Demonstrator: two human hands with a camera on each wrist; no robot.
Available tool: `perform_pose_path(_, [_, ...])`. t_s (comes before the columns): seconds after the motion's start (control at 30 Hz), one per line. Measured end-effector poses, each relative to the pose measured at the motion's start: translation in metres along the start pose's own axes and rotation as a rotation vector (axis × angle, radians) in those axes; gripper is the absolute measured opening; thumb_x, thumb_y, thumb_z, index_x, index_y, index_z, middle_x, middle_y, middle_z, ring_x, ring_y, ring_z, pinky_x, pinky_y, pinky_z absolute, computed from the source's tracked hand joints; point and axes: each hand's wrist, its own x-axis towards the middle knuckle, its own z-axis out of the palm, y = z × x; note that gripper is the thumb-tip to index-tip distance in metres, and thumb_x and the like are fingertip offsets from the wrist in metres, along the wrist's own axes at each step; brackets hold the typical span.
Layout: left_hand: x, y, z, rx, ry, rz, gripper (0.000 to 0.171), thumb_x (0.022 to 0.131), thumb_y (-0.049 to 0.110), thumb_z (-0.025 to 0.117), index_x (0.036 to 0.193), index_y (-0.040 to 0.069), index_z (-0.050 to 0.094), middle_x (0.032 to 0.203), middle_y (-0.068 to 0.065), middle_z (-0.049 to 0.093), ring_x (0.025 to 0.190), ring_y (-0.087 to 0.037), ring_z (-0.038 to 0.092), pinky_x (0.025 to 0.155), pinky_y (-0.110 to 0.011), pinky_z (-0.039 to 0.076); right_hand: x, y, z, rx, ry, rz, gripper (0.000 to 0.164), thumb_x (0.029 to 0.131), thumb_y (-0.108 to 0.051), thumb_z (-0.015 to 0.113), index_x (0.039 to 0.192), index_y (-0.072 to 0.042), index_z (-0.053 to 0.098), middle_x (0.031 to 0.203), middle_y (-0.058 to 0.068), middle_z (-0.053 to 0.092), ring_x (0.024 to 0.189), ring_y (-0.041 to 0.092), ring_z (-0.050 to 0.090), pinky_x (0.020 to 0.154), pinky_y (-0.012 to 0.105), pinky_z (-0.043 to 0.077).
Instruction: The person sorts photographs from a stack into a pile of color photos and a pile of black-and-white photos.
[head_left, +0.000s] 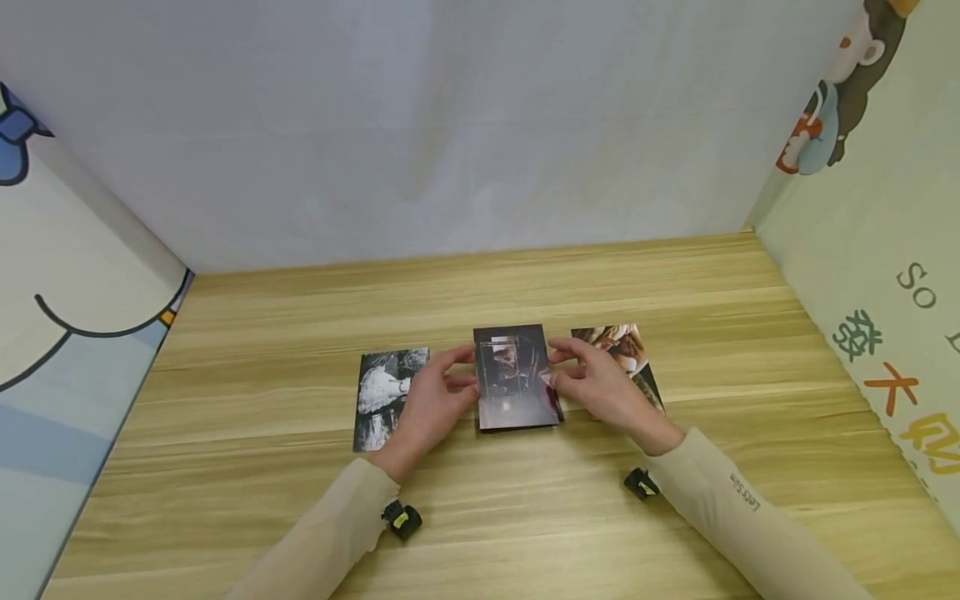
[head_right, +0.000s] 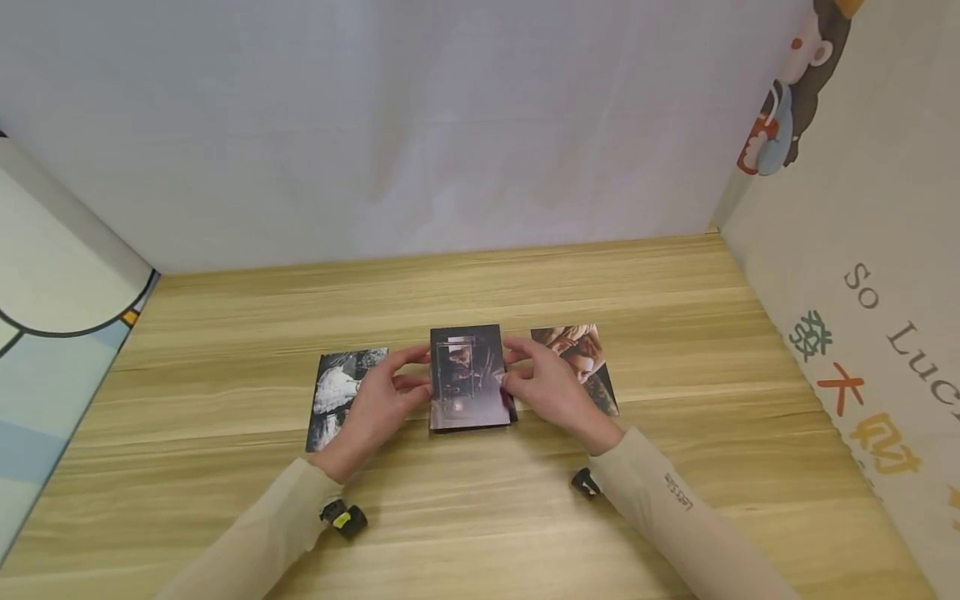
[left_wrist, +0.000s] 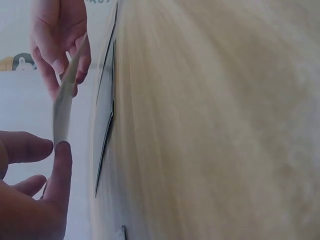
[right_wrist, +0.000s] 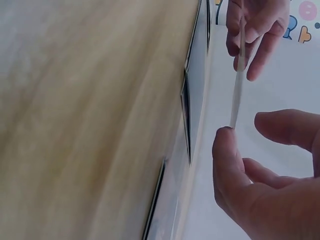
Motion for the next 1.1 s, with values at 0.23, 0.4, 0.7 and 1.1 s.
perform_pose_path(0.23, [-0.001,0.001,0.001,-0.049,0.034,0.026,0.065,0.085,-0.012,0.069,0.147,0.0,0.054,0.136,-0.018,0.058,0.109,-0.033,0.07,0.086,-0.033,0.061,-0.001,-0.001,-0.001,0.06,0.015,-0.036,0.06,0.095,0.001,0.062,0.152,0.008,0.042,0.136,0.027,0.056,0.121,0.043,0.062,0.092,0.037,0.058])
perform_pose_path(0.4, [-0.002,0.003,0.001,-0.102,0.049,0.029,0.065,0.087,-0.011,0.069,0.149,0.001,0.052,0.137,-0.017,0.058,0.111,-0.031,0.069,0.086,-0.032,0.061,0.0,-0.002,-0.001,0.102,0.03,-0.053,0.062,0.093,0.004,0.06,0.152,0.008,0.042,0.132,0.026,0.056,0.112,0.037,0.066,0.078,0.023,0.055])
perform_pose_path(0.7, [-0.006,0.007,-0.003,-0.167,0.046,0.033,0.063,0.089,-0.01,0.069,0.149,-0.003,0.051,0.133,-0.019,0.061,0.111,-0.033,0.068,0.088,-0.027,0.06,-0.001,-0.005,-0.001,0.134,0.056,-0.073,0.063,0.09,0.005,0.059,0.152,0.005,0.045,0.128,0.024,0.058,0.106,0.031,0.066,0.079,0.022,0.057])
perform_pose_path(1.1, [-0.011,0.012,-0.005,-0.16,0.04,0.108,0.057,0.089,-0.009,0.068,0.145,-0.005,0.055,0.126,-0.019,0.062,0.108,-0.033,0.069,0.09,-0.027,0.059,-0.008,-0.014,-0.005,0.15,0.086,-0.096,0.061,0.094,0.005,0.061,0.154,-0.002,0.047,0.12,0.021,0.061,0.102,0.03,0.068,0.085,0.031,0.06])
